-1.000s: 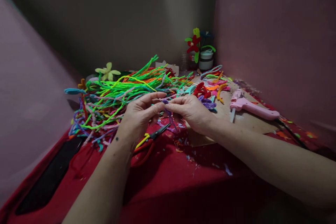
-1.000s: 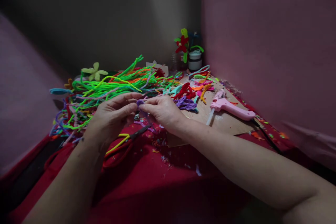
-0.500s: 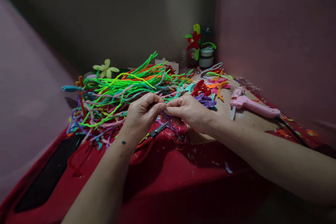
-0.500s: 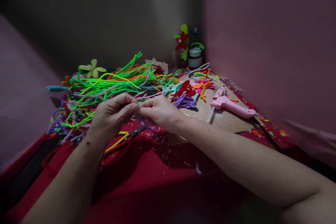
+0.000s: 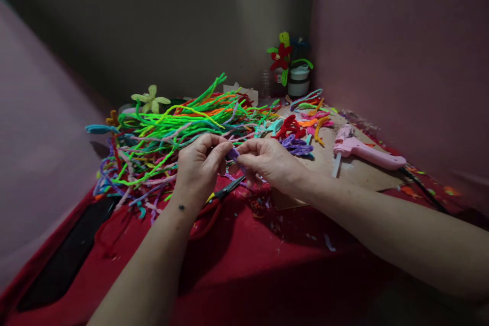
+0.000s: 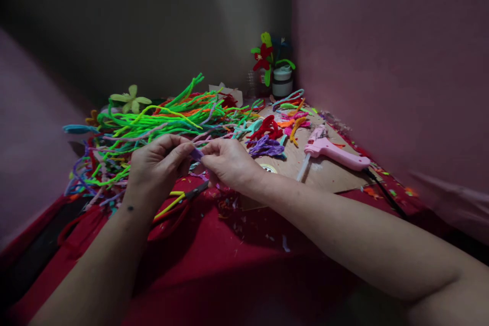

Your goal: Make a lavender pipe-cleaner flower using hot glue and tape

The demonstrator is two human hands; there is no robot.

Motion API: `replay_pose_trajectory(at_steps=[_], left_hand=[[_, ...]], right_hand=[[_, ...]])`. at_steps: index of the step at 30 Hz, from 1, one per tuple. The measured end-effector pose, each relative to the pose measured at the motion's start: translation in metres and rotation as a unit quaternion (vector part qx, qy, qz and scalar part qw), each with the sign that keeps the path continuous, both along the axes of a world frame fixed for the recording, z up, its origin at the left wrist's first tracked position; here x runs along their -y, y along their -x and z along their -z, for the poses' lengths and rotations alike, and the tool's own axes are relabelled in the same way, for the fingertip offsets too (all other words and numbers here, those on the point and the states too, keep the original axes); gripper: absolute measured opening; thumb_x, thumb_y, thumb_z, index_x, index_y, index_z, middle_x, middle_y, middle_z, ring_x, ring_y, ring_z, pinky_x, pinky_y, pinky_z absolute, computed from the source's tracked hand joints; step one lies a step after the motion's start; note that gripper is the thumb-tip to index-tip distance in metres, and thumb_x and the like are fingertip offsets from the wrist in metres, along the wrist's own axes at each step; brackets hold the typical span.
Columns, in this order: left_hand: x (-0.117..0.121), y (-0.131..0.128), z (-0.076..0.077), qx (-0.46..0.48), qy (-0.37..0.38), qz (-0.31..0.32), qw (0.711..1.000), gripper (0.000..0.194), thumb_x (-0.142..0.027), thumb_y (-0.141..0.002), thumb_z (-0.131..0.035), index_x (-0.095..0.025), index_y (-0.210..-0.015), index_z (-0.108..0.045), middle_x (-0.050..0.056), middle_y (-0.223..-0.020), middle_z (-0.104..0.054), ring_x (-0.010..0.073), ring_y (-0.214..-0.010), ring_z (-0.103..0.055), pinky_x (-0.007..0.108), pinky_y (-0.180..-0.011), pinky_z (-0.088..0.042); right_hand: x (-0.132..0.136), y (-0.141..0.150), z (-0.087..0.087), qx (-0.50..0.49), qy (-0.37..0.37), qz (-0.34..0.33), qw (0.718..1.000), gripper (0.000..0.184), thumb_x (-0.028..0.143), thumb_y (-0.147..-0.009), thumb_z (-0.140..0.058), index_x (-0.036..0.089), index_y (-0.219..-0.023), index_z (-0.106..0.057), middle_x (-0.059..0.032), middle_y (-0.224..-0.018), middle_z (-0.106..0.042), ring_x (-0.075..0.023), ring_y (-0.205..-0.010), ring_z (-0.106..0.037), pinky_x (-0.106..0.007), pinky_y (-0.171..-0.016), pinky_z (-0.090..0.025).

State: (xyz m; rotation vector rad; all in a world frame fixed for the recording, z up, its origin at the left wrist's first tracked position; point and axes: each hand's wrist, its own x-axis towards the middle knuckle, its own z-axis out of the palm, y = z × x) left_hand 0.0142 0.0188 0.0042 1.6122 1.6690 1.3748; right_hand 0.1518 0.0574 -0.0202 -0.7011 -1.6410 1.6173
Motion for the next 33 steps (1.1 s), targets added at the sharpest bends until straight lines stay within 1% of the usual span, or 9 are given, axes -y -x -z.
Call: replay_pose_trajectory(at_steps=[2,4,10,14,16,21,25,29,33], left_hand=[[-0.001,0.000,-0.001,0.081,0.054,0.027,0.995,0.014,-0.029,-0.071,-0.064,-0.016,-0.069,-0.058,-0.005,-0.047,-0.050,0.0064,-0.038,-0.040,0.019,-0.039,-0.029],[-0.001,0.000,-0.001,0.124,0.095,0.055,0.986,0.016,-0.029,-0.067,-0.068,-0.016,-0.068,-0.058,-0.005,-0.050,-0.053,0.0053,-0.038,-0.039,0.018,-0.037,-0.027],[-0.001,0.000,0.002,0.153,0.117,0.072,0.979,0.014,-0.024,-0.064,-0.069,-0.014,-0.064,-0.059,-0.004,-0.049,-0.054,0.0044,-0.037,-0.040,0.016,-0.037,-0.028],[-0.002,-0.001,0.004,0.138,0.110,0.069,0.982,0.013,-0.022,-0.066,-0.069,-0.014,-0.066,-0.059,-0.005,-0.046,-0.052,0.0044,-0.037,-0.042,0.016,-0.037,-0.028],[-0.002,-0.001,0.005,0.135,0.106,0.071,0.983,0.013,-0.022,-0.067,-0.069,-0.014,-0.068,-0.059,-0.005,-0.045,-0.052,0.0046,-0.038,-0.042,0.015,-0.037,-0.028],[-0.002,-0.003,0.008,0.155,0.111,0.100,0.977,0.016,-0.024,-0.066,-0.071,-0.014,-0.075,-0.061,-0.005,-0.052,-0.055,0.0057,-0.040,-0.045,0.017,-0.038,-0.034],[-0.003,-0.003,0.011,0.137,0.095,0.089,0.982,0.014,-0.024,-0.067,-0.068,-0.015,-0.068,-0.058,-0.005,-0.049,-0.051,0.0051,-0.038,-0.042,0.017,-0.036,-0.030],[-0.003,-0.002,0.010,0.111,0.092,0.098,0.985,0.011,-0.021,-0.067,-0.067,-0.014,-0.069,-0.059,-0.006,-0.050,-0.051,0.0042,-0.040,-0.040,0.016,-0.038,-0.030],[-0.004,0.002,0.006,0.098,0.091,0.110,0.985,0.011,-0.020,-0.065,-0.069,-0.013,-0.069,-0.061,-0.005,-0.051,-0.052,0.0041,-0.041,-0.042,0.016,-0.039,-0.031]], right_hand=[[0.001,0.000,-0.001,-0.010,-0.002,0.022,1.000,0.013,0.011,-0.076,-0.051,0.015,-0.066,-0.057,0.0054,-0.043,-0.051,-0.0059,-0.032,-0.043,-0.018,-0.034,-0.031],[0.001,0.000,0.000,-0.025,-0.007,0.043,0.999,0.014,0.012,-0.075,-0.051,0.016,-0.062,-0.053,0.0060,-0.044,-0.050,-0.0058,-0.033,-0.045,-0.018,-0.034,-0.033],[0.000,0.002,0.004,-0.013,-0.013,0.068,0.998,0.009,0.015,-0.076,-0.053,0.016,-0.067,-0.052,0.0053,-0.052,-0.052,-0.0061,-0.036,-0.049,-0.018,-0.034,-0.034],[-0.001,0.002,0.005,0.018,-0.107,0.123,0.986,0.016,0.014,-0.076,-0.053,0.016,-0.059,-0.051,0.0044,-0.053,-0.050,-0.0051,-0.045,-0.045,-0.019,-0.044,-0.035],[-0.002,0.001,0.006,0.029,-0.129,0.131,0.982,0.021,0.013,-0.076,-0.051,0.015,-0.055,-0.050,0.0039,-0.051,-0.049,-0.0054,-0.047,-0.043,-0.020,-0.046,-0.034],[-0.004,0.003,0.010,0.052,-0.124,0.128,0.983,0.016,0.014,-0.072,-0.049,0.015,-0.058,-0.055,0.0024,-0.048,-0.051,-0.0072,-0.044,-0.046,-0.021,-0.046,-0.035],[-0.003,0.005,0.011,0.087,-0.136,0.147,0.976,0.015,0.014,-0.071,-0.049,0.015,-0.059,-0.056,0.0020,-0.046,-0.051,-0.0075,-0.042,-0.047,-0.021,-0.044,-0.035],[0.000,0.006,0.013,0.078,-0.140,0.148,0.976,0.009,0.011,-0.071,-0.048,0.016,-0.065,-0.053,0.0044,-0.045,-0.051,-0.0068,-0.039,-0.048,-0.019,-0.042,-0.035],[0.002,0.006,0.011,0.036,-0.071,0.125,0.989,0.009,0.010,-0.071,-0.047,0.017,-0.067,-0.050,0.0063,-0.042,-0.050,-0.0082,-0.035,-0.050,-0.017,-0.036,-0.036]])
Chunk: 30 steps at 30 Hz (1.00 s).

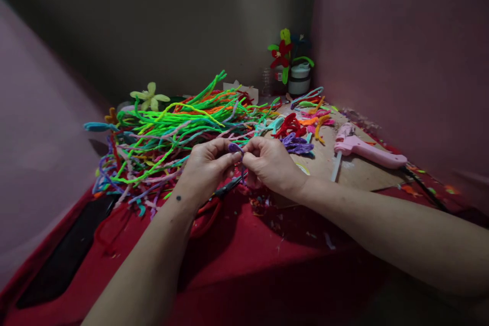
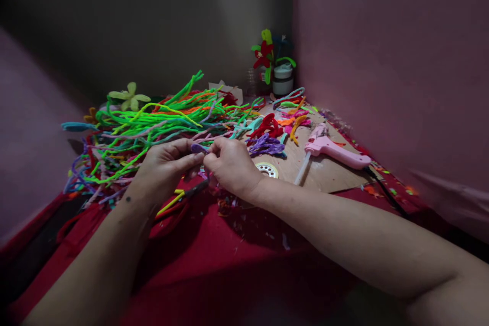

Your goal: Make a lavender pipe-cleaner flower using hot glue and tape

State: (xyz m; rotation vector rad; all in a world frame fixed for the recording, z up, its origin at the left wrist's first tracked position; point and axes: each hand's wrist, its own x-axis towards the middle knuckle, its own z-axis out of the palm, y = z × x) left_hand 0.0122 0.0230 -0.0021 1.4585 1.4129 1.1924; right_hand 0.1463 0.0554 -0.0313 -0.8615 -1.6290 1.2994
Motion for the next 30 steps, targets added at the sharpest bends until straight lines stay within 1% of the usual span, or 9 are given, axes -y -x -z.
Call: replay_pose_trajectory(at_steps=[5,10,12,15,18,21,24,27,30], left_hand=[[-0.002,0.006,-0.002,0.035,-0.002,-0.010,0.999,0.014,-0.021,-0.064,-0.071,-0.012,-0.072,-0.064,-0.002,-0.053,-0.057,0.0063,-0.043,-0.047,0.017,-0.041,-0.034],[-0.003,0.003,-0.002,0.064,0.019,-0.005,0.998,0.017,-0.020,-0.062,-0.072,-0.011,-0.074,-0.064,0.000,-0.052,-0.059,0.0075,-0.043,-0.049,0.018,-0.041,-0.036],[-0.002,0.001,-0.001,0.069,0.019,-0.012,0.997,0.015,-0.017,-0.061,-0.071,-0.011,-0.073,-0.064,0.000,-0.053,-0.060,0.0072,-0.044,-0.049,0.018,-0.043,-0.037],[-0.001,-0.003,0.001,0.104,0.045,-0.021,0.993,0.014,-0.011,-0.059,-0.067,-0.011,-0.072,-0.063,-0.001,-0.055,-0.060,0.0072,-0.045,-0.050,0.017,-0.042,-0.037],[-0.003,-0.006,0.005,0.161,0.074,-0.026,0.984,0.014,-0.005,-0.056,-0.061,-0.012,-0.068,-0.059,-0.003,-0.052,-0.056,0.0057,-0.042,-0.048,0.016,-0.041,-0.035],[-0.004,-0.009,0.008,0.190,0.080,-0.038,0.978,0.015,-0.002,-0.054,-0.057,-0.013,-0.064,-0.055,-0.004,-0.047,-0.052,0.0040,-0.039,-0.043,0.015,-0.040,-0.033],[-0.003,-0.011,0.009,0.169,0.067,-0.053,0.982,0.017,-0.002,-0.053,-0.056,-0.014,-0.064,-0.053,-0.006,-0.042,-0.049,0.0043,-0.036,-0.040,0.015,-0.038,-0.031],[-0.003,-0.009,0.009,0.128,0.018,-0.057,0.990,0.021,-0.001,-0.053,-0.058,-0.015,-0.069,-0.054,-0.005,-0.048,-0.054,0.0053,-0.038,-0.043,0.016,-0.037,-0.032],[-0.005,-0.004,0.010,0.112,-0.021,-0.035,0.993,0.025,-0.002,-0.055,-0.060,-0.015,-0.076,-0.053,-0.005,-0.055,-0.058,0.0057,-0.040,-0.047,0.016,-0.038,-0.033]], right_hand=[[-0.002,-0.004,-0.009,-0.061,0.081,-0.081,0.992,0.012,0.008,-0.070,-0.051,0.016,-0.062,-0.052,0.0057,-0.042,-0.051,-0.0072,-0.034,-0.049,-0.017,-0.036,-0.039],[-0.005,-0.003,-0.005,-0.085,0.087,-0.067,0.990,0.010,0.011,-0.070,-0.056,0.015,-0.062,-0.054,0.0048,-0.044,-0.053,-0.0066,-0.035,-0.046,-0.018,-0.036,-0.035],[-0.005,-0.002,-0.002,-0.079,0.061,-0.047,0.994,0.011,0.011,-0.071,-0.057,0.014,-0.061,-0.054,0.0048,-0.045,-0.052,-0.0065,-0.037,-0.045,-0.018,-0.037,-0.034],[-0.003,-0.001,0.002,-0.023,-0.032,0.003,0.999,0.011,0.009,-0.071,-0.057,0.013,-0.061,-0.057,0.0036,-0.050,-0.054,-0.0062,-0.044,-0.046,-0.019,-0.044,-0.036],[-0.001,-0.001,0.004,0.056,-0.149,0.058,0.986,0.014,0.005,-0.072,-0.054,0.013,-0.064,-0.062,0.0013,-0.058,-0.059,-0.0073,-0.052,-0.049,-0.021,-0.053,-0.038],[0.000,-0.002,0.005,0.090,-0.196,0.075,0.974,0.017,0.003,-0.073,-0.053,0.012,-0.064,-0.064,-0.0002,-0.061,-0.062,-0.0087,-0.057,-0.052,-0.023,-0.059,-0.039],[-0.001,-0.001,0.005,0.061,-0.137,0.064,0.987,0.016,0.003,-0.071,-0.054,0.013,-0.060,-0.061,0.0010,-0.056,-0.060,-0.0081,-0.053,-0.051,-0.022,-0.055,-0.040],[-0.003,-0.001,0.004,-0.009,0.003,0.012,1.000,0.014,0.006,-0.069,-0.054,0.014,-0.058,-0.058,0.0042,-0.044,-0.053,-0.0071,-0.039,-0.046,-0.019,-0.041,-0.036],[-0.006,-0.001,0.001,-0.061,0.106,-0.037,0.992,0.013,0.008,-0.069,-0.054,0.015,-0.059,-0.056,0.0048,-0.038,-0.051,-0.0075,-0.031,-0.043,-0.018,-0.033,-0.033]])
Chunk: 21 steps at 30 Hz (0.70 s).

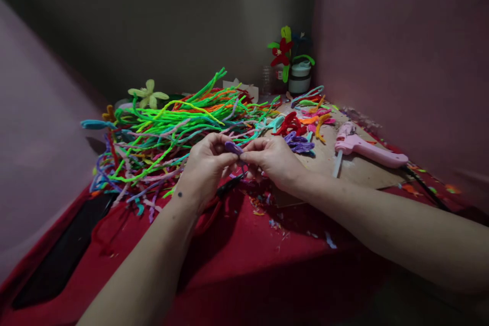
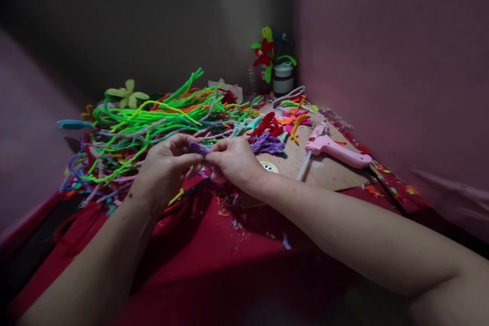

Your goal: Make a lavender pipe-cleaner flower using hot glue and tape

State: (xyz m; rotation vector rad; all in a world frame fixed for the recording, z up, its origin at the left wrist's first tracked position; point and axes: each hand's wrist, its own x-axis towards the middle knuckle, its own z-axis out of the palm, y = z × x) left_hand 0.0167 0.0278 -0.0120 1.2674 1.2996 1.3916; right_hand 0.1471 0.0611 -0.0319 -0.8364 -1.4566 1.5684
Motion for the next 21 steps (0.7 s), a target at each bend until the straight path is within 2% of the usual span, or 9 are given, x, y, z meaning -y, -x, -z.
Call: replay_pose_trajectory(at_steps=[3,7,9,11,15,21], left_hand=[[-0.002,0.001,0.001,-0.031,-0.049,0.002,0.998,0.029,-0.005,-0.057,-0.065,-0.017,-0.080,-0.052,-0.004,-0.062,-0.060,0.0072,-0.047,-0.053,0.017,-0.044,-0.042],[-0.002,0.001,0.000,-0.066,-0.090,-0.017,0.994,0.031,-0.011,-0.060,-0.069,-0.018,-0.084,-0.051,-0.002,-0.070,-0.063,0.0113,-0.059,-0.060,0.022,-0.054,-0.050],[-0.001,0.003,-0.002,-0.088,-0.086,-0.018,0.992,0.029,-0.014,-0.060,-0.071,-0.017,-0.083,-0.053,-0.002,-0.070,-0.063,0.0100,-0.056,-0.058,0.020,-0.051,-0.047],[-0.001,0.006,-0.006,-0.101,-0.050,0.002,0.994,0.024,-0.017,-0.061,-0.072,-0.015,-0.080,-0.058,-0.001,-0.066,-0.062,0.0075,-0.050,-0.053,0.018,-0.045,-0.041],[0.001,0.012,-0.010,-0.059,0.015,0.040,0.997,0.016,-0.026,-0.068,-0.069,-0.012,-0.074,-0.063,-0.002,-0.054,-0.055,0.0056,-0.043,-0.043,0.018,-0.040,-0.031],[0.000,0.013,-0.009,-0.045,-0.006,0.004,0.999,0.015,-0.027,-0.067,-0.070,-0.014,-0.068,-0.062,-0.004,-0.049,-0.051,0.0049,-0.041,-0.040,0.018,-0.040,-0.028]], right_hand=[[-0.002,0.000,-0.002,-0.012,0.049,-0.010,0.999,0.014,0.006,-0.070,-0.051,0.015,-0.059,-0.056,0.0036,-0.036,-0.052,-0.0081,-0.029,-0.044,-0.018,-0.031,-0.033],[-0.003,-0.001,-0.002,-0.041,0.044,-0.014,0.998,0.013,0.006,-0.068,-0.053,0.014,-0.058,-0.056,0.0036,-0.037,-0.052,-0.0070,-0.031,-0.045,-0.016,-0.032,-0.033],[-0.004,-0.001,-0.001,-0.057,0.037,-0.022,0.997,0.011,0.008,-0.066,-0.057,0.014,-0.057,-0.056,0.0039,-0.039,-0.052,-0.0067,-0.032,-0.045,-0.017,-0.033,-0.033],[-0.004,-0.002,-0.001,-0.053,0.035,-0.020,0.998,0.012,0.009,-0.066,-0.059,0.014,-0.056,-0.055,0.0044,-0.038,-0.051,-0.0060,-0.031,-0.043,-0.017,-0.031,-0.030],[-0.004,-0.002,-0.001,-0.036,0.030,-0.011,0.999,0.015,0.009,-0.066,-0.059,0.014,-0.054,-0.053,0.0050,-0.037,-0.049,-0.0056,-0.030,-0.042,-0.017,-0.031,-0.029],[-0.002,-0.002,-0.002,-0.027,0.019,-0.074,0.997,0.014,0.018,-0.071,-0.059,0.014,-0.057,-0.055,0.0049,-0.042,-0.051,-0.0059,-0.033,-0.045,-0.018,-0.033,-0.034]])
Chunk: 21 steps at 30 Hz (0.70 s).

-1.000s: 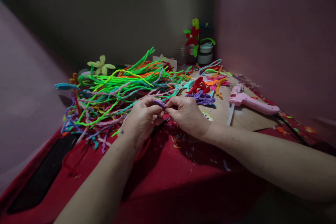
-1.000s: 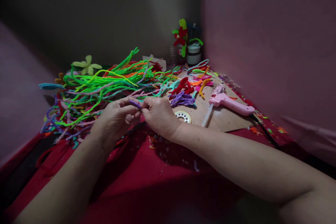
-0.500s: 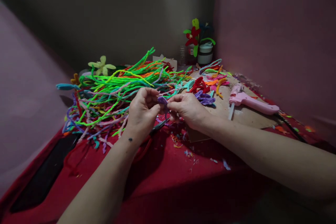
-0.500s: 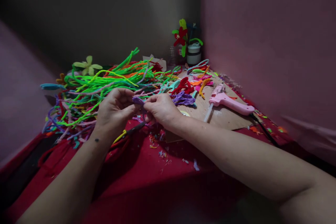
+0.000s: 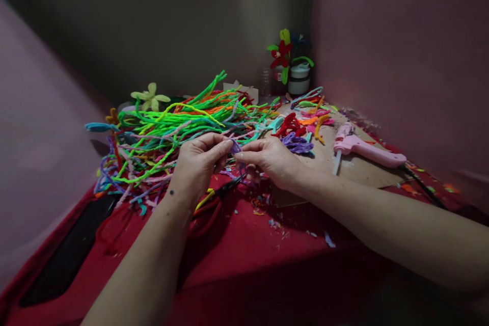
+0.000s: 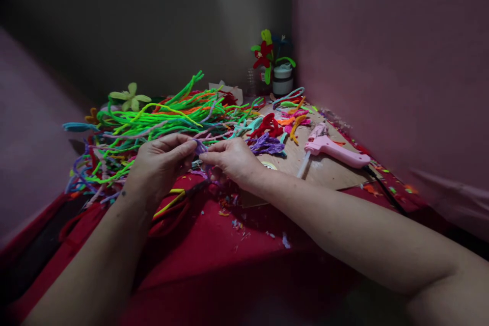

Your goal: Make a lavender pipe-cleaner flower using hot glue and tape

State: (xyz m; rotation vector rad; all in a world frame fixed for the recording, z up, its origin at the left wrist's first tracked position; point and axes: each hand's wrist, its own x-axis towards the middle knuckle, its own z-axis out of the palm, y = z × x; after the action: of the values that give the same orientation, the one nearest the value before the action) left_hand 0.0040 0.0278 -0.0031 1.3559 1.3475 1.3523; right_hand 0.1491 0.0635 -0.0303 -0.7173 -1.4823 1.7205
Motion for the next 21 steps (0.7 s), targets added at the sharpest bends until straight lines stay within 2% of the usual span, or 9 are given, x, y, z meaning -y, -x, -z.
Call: replay_pose_trajectory(at_steps=[4,6,9,11,14,16,18,21], left_hand=[[-0.001,-0.002,0.001,0.008,0.030,0.032,0.999,0.015,-0.025,-0.064,-0.072,-0.014,-0.070,-0.063,-0.004,-0.053,-0.053,0.0047,-0.041,-0.039,0.019,-0.041,-0.028],[0.000,-0.004,0.004,0.002,0.014,0.021,1.000,0.014,-0.026,-0.065,-0.071,-0.015,-0.069,-0.063,-0.005,-0.052,-0.051,0.0052,-0.043,-0.039,0.019,-0.042,-0.028],[0.002,-0.011,0.010,-0.059,-0.052,-0.051,0.996,0.010,-0.025,-0.067,-0.069,-0.016,-0.067,-0.063,-0.004,-0.055,-0.052,0.0066,-0.048,-0.041,0.019,-0.045,-0.031],[0.005,-0.016,0.014,-0.126,-0.099,-0.105,0.981,0.008,-0.024,-0.069,-0.067,-0.017,-0.066,-0.064,-0.003,-0.060,-0.056,0.0082,-0.054,-0.045,0.019,-0.048,-0.034],[0.006,-0.019,0.016,-0.169,-0.133,-0.137,0.967,0.008,-0.024,-0.070,-0.066,-0.017,-0.067,-0.065,-0.002,-0.065,-0.059,0.0097,-0.059,-0.048,0.020,-0.052,-0.038],[0.005,-0.016,0.014,-0.131,-0.101,-0.106,0.981,0.009,-0.026,-0.070,-0.067,-0.017,-0.067,-0.064,-0.003,-0.061,-0.056,0.0084,-0.054,-0.045,0.020,-0.049,-0.035],[0.003,-0.009,0.009,-0.058,-0.039,-0.035,0.997,0.010,-0.026,-0.068,-0.069,-0.017,-0.070,-0.064,-0.004,-0.056,-0.053,0.0064,-0.047,-0.040,0.019,-0.044,-0.031],[0.001,0.001,0.000,0.024,0.054,0.073,0.996,0.018,-0.025,-0.066,-0.071,-0.015,-0.081,-0.067,-0.003,-0.056,-0.055,0.0058,-0.044,-0.041,0.019,-0.043,-0.030]], right_hand=[[0.001,-0.001,-0.002,0.013,0.007,0.008,1.000,0.016,0.016,-0.068,-0.059,0.013,-0.052,-0.055,0.0054,-0.038,-0.047,-0.0051,-0.031,-0.041,-0.017,-0.033,-0.031],[0.001,0.000,-0.001,0.002,0.019,0.012,1.000,0.017,0.015,-0.066,-0.060,0.014,-0.051,-0.053,0.0060,-0.037,-0.046,-0.0046,-0.030,-0.040,-0.017,-0.032,-0.028],[0.002,0.003,0.001,-0.010,0.042,0.000,0.999,0.019,0.015,-0.065,-0.061,0.015,-0.049,-0.050,0.0062,-0.034,-0.045,-0.0048,-0.028,-0.038,-0.016,-0.030,-0.025],[0.004,0.004,0.002,-0.007,0.052,-0.003,0.999,0.022,0.015,-0.065,-0.061,0.015,-0.048,-0.048,0.0063,-0.032,-0.043,-0.0047,-0.027,-0.036,-0.016,-0.029,-0.024],[0.006,0.004,0.002,-0.007,0.059,-0.002,0.998,0.021,0.012,-0.067,-0.058,0.016,-0.049,-0.048,0.0064,-0.031,-0.043,-0.0044,-0.025,-0.034,-0.016,-0.028,-0.023],[0.006,0.004,0.002,-0.010,0.062,-0.003,0.998,0.020,0.013,-0.067,-0.058,0.016,-0.050,-0.049,0.0062,-0.031,-0.044,-0.0046,-0.025,-0.034,-0.016,-0.028,-0.023],[0.006,0.002,0.001,-0.011,0.062,-0.007,0.998,0.020,0.014,-0.067,-0.060,0.015,-0.050,-0.050,0.0063,-0.031,-0.044,-0.0047,-0.026,-0.035,-0.016,-0.028,-0.023],[0.004,0.001,0.001,-0.017,0.056,-0.028,0.998,0.019,0.017,-0.067,-0.062,0.015,-0.052,-0.051,0.0064,-0.032,-0.044,-0.0049,-0.026,-0.036,-0.016,-0.028,-0.024]])
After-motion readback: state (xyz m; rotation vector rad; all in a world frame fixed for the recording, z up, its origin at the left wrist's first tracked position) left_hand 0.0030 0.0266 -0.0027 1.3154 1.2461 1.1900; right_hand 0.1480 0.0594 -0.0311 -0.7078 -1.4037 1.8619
